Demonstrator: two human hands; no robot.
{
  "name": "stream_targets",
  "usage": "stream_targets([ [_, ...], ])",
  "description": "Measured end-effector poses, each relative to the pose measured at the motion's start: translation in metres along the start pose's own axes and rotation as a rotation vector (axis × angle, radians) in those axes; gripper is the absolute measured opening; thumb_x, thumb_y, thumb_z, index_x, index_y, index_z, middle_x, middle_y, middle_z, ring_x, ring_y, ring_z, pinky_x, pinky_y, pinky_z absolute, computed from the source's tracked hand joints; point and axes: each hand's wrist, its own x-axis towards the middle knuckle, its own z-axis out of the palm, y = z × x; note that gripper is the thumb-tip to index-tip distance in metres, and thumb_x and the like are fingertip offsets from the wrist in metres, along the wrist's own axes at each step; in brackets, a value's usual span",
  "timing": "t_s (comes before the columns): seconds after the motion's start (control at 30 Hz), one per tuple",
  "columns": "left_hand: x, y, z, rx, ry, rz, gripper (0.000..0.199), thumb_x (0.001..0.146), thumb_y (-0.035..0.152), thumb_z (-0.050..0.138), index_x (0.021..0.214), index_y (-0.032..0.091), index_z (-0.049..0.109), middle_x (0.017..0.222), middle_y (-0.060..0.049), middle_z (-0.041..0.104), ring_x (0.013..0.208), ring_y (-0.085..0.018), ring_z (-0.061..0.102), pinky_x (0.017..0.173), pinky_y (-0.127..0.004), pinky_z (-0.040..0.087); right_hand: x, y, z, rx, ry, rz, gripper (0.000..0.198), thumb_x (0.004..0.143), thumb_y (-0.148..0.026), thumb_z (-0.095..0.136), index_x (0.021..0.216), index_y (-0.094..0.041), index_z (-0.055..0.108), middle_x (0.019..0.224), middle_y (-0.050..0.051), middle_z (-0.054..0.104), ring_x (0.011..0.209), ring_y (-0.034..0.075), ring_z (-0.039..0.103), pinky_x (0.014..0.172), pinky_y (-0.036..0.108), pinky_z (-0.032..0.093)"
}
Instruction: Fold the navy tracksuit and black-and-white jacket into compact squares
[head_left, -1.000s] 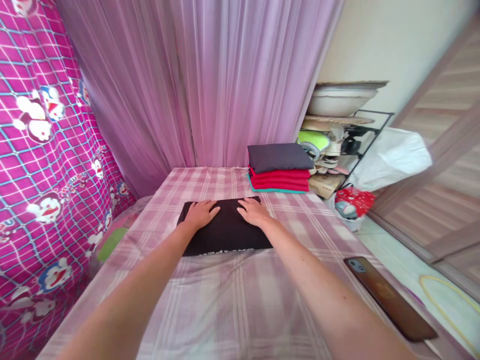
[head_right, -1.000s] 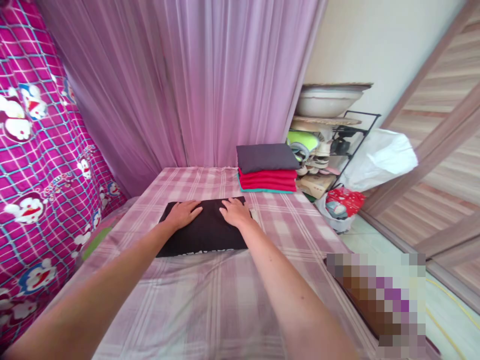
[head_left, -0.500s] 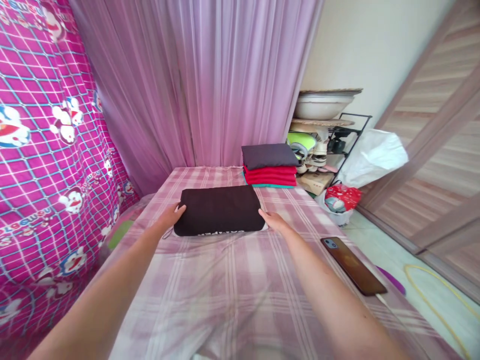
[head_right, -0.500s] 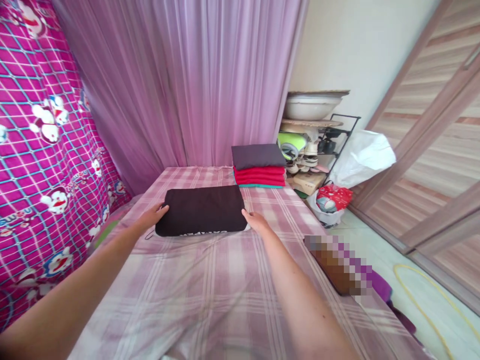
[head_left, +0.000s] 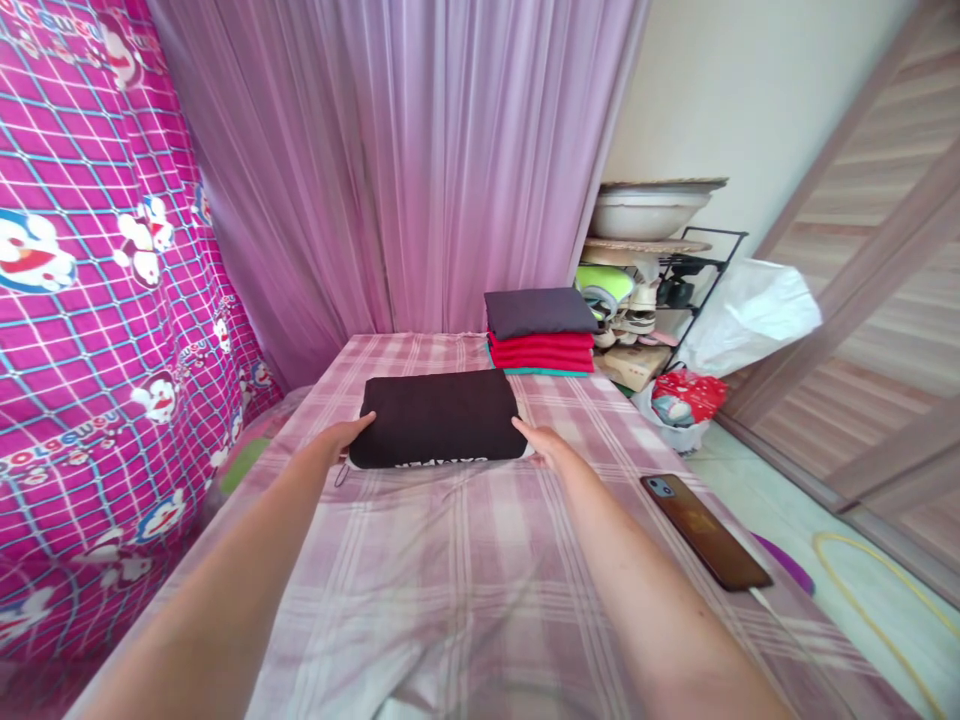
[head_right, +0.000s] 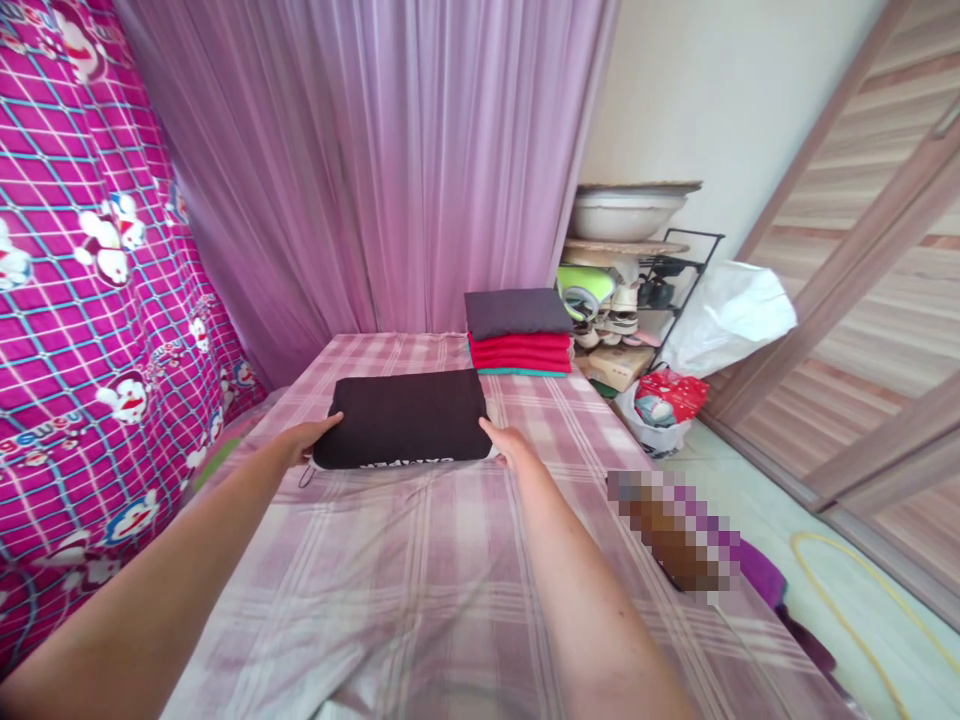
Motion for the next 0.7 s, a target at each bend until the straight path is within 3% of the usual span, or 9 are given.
stream_targets([
  [0.2, 0.0, 0.004, 0.011, -0.124, -0.027, 0.019, 0.046, 0.084, 0.054, 0.061, 0.105, 0.014, 0.065, 0.096, -0.017, 0.076, 0.086, -0.027, 0.073, 0.073, -0.04, 0.058, 0.006, -0.007, 0.007, -0.048, 0.072, -0.175, 0.033, 0.087, -0.045, 0.06, 0.089, -0.014, 0.072, 0.089, 0.01, 0.074, 0.086, 0.022, 0.069, 0.068, 0.027, 0.051],
  [0.33, -0.002, 0.017, 0.021, -0.169, -0.011, 0.126, 0.052, 0.085, 0.056, 0.06, 0.115, 0.015, 0.063, 0.1, -0.016, 0.076, 0.089, -0.026, 0.073, 0.074, -0.038, 0.058, 0.014, -0.013, -0.008, -0.108, 0.157, -0.275, 0.029, 0.086, -0.041, 0.059, 0.084, -0.016, 0.074, 0.088, 0.009, 0.074, 0.091, 0.025, 0.068, 0.078, 0.031, 0.05],
  [0.5, -0.002, 0.067, 0.061, -0.247, -0.014, 0.277, 0.052, 0.09, 0.05, 0.057, 0.13, 0.016, 0.055, 0.113, -0.015, 0.073, 0.095, -0.023, 0.072, 0.076, -0.034, 0.058, 0.03, -0.017, -0.065, -0.125, 0.285, -0.352, 0.034, 0.089, -0.04, 0.053, 0.104, -0.017, 0.075, 0.097, 0.009, 0.075, 0.099, 0.025, 0.066, 0.083, 0.03, 0.048],
  [0.7, 0.005, 0.137, 0.146, -0.296, -0.077, 0.451, 0.047, 0.09, 0.046, 0.056, 0.128, 0.019, 0.055, 0.122, -0.011, 0.07, 0.104, -0.022, 0.069, 0.08, -0.031, 0.057, 0.062, -0.007, -0.15, -0.251, 0.554, -0.334, 0.042, 0.092, -0.04, 0.048, 0.118, -0.016, 0.071, 0.107, 0.012, 0.074, 0.102, 0.027, 0.066, 0.083, 0.032, 0.048],
])
